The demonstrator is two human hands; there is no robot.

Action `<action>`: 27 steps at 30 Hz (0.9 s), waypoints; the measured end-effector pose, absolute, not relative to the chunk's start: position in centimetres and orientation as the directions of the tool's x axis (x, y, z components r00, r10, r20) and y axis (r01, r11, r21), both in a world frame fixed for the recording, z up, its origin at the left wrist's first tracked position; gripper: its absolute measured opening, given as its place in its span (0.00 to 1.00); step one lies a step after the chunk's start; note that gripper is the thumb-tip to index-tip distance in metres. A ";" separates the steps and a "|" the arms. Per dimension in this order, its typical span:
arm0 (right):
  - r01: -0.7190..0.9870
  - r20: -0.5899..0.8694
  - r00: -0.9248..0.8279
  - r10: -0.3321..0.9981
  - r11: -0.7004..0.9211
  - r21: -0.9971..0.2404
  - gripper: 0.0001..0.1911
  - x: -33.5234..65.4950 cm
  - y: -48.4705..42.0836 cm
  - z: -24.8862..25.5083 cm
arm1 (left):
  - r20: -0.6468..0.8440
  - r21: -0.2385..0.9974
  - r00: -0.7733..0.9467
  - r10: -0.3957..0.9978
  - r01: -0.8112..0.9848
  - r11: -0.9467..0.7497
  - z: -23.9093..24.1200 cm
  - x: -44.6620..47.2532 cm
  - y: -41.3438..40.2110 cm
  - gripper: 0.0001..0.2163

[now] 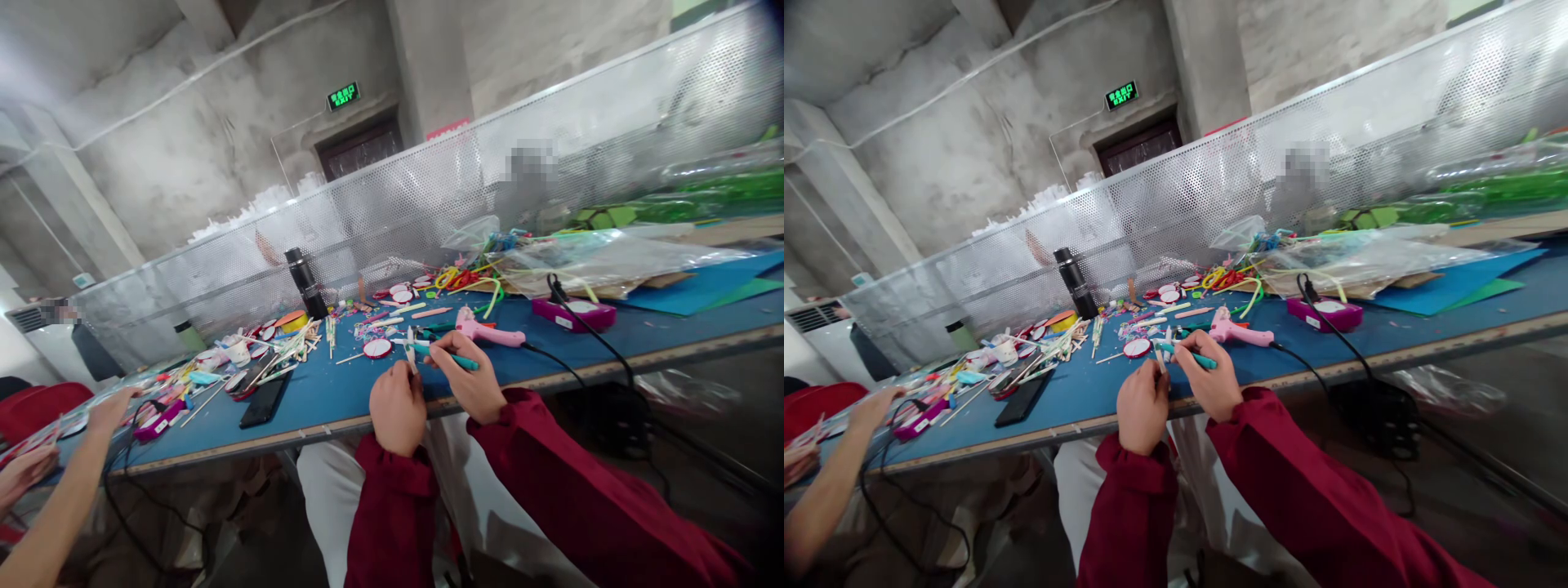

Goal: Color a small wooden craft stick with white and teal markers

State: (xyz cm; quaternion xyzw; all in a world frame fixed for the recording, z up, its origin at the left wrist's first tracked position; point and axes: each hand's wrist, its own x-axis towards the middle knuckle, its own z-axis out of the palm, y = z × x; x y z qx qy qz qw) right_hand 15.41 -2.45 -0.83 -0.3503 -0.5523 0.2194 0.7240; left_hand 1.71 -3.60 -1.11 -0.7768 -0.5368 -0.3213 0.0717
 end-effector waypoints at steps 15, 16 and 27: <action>0.050 0.656 0.253 0.711 0.668 -0.743 0.10 15.4 -2.6 -0.9 | 0.572 0.246 0.219 0.790 0.874 -0.420 -1.1 1.6 -3.7 0.05; 0.050 0.655 0.249 0.713 0.666 -0.744 0.10 15.4 -2.6 -0.9 | 0.574 0.246 0.221 0.789 0.872 -0.423 -1.1 1.6 -3.7 0.05; 0.051 0.653 0.257 0.713 0.664 -0.746 0.11 15.4 -2.5 -0.9 | 0.583 0.239 0.214 0.784 0.877 -0.417 -1.0 1.8 -3.8 0.05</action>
